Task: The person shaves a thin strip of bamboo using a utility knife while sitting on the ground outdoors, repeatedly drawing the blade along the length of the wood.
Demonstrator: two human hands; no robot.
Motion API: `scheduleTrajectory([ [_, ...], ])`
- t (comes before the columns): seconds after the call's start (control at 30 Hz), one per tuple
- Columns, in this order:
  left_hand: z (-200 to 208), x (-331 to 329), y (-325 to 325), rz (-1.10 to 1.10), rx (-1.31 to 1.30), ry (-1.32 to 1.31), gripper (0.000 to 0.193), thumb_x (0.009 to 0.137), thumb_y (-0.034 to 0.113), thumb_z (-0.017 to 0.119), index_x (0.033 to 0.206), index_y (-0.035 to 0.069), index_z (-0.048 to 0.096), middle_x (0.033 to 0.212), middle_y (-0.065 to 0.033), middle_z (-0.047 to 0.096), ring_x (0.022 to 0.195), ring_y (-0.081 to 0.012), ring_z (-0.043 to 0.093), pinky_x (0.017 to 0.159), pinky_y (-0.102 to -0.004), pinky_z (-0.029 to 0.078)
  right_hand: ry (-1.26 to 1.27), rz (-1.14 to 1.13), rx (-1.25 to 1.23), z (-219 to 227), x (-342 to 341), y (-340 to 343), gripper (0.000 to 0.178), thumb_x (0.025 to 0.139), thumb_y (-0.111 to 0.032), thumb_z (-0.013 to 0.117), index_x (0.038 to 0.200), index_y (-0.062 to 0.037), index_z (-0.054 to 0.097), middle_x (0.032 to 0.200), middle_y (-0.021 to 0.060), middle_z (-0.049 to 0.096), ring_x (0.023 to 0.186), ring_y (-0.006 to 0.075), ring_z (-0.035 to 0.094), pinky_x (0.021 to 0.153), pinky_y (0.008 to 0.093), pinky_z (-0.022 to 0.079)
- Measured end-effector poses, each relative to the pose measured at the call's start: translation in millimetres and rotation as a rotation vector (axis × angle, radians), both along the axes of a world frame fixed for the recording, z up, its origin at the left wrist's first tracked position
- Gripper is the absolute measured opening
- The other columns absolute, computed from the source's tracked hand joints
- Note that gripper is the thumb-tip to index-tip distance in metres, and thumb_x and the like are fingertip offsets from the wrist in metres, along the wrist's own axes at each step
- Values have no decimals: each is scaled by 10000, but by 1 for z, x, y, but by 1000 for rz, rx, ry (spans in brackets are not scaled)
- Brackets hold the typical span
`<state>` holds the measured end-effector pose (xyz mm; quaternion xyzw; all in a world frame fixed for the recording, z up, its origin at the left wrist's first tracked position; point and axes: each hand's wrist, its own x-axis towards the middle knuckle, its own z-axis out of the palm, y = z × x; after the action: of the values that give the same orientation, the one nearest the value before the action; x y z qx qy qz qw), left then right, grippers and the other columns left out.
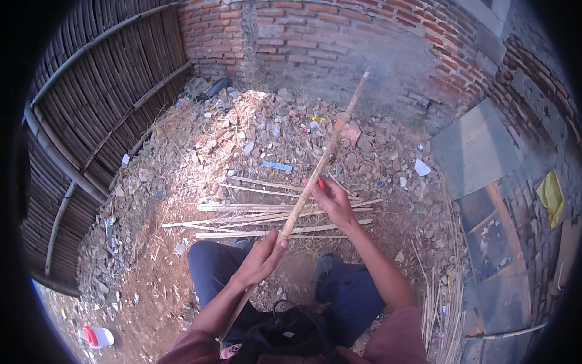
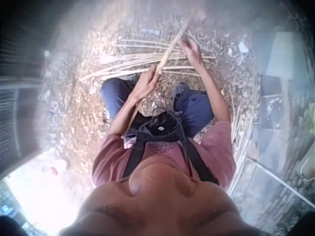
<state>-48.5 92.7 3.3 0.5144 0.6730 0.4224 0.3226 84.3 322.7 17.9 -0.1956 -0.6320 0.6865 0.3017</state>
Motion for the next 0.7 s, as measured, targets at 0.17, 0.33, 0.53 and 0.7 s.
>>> scheduleTrajectory([
  [0.17, 7, -5, 4, -19, -60, -90, 411, 1092, 391, 559, 1204, 2, 486, 759, -128, 596, 653, -184, 584, 611, -391, 450, -33, 21, -39, -8, -1, 5, 280, 1069, -238, 647, 1239, -30, 724, 786, -81, 547, 592, 4, 388, 549, 191, 311],
  [0.33, 8, 1, 14, 83, 160, -244, 373, 1078, 286, 638, 1315, 32, 503, 938, -36, 645, 708, -74, 581, 606, -267, 473, -163, 17, 334, -6, -15, -22, 281, 1044, -254, 695, 1157, -6, 763, 760, -73, 555, 682, 31, 439, 605, 261, 374],
  [0.53, 6, -4, 12, 78, 93, -617, 220, 1119, 238, 551, 1264, 76, 516, 774, 69, 494, 571, -12, 431, 502, -212, 345, -262, 69, 751, 8, -7, -44, 409, 1018, -369, 700, 1220, -15, 675, 880, 90, 713, 779, 188, 690, 709, 341, 535],
  [0.7, -2, -8, 10, 60, 121, -668, 222, 1131, 256, 521, 1286, 97, 506, 743, 87, 461, 518, 1, 357, 460, -204, 281, -326, 156, 821, 10, -5, -44, 374, 1029, -346, 672, 1231, -32, 645, 995, 134, 751, 894, 278, 764, 770, 395, 575],
])
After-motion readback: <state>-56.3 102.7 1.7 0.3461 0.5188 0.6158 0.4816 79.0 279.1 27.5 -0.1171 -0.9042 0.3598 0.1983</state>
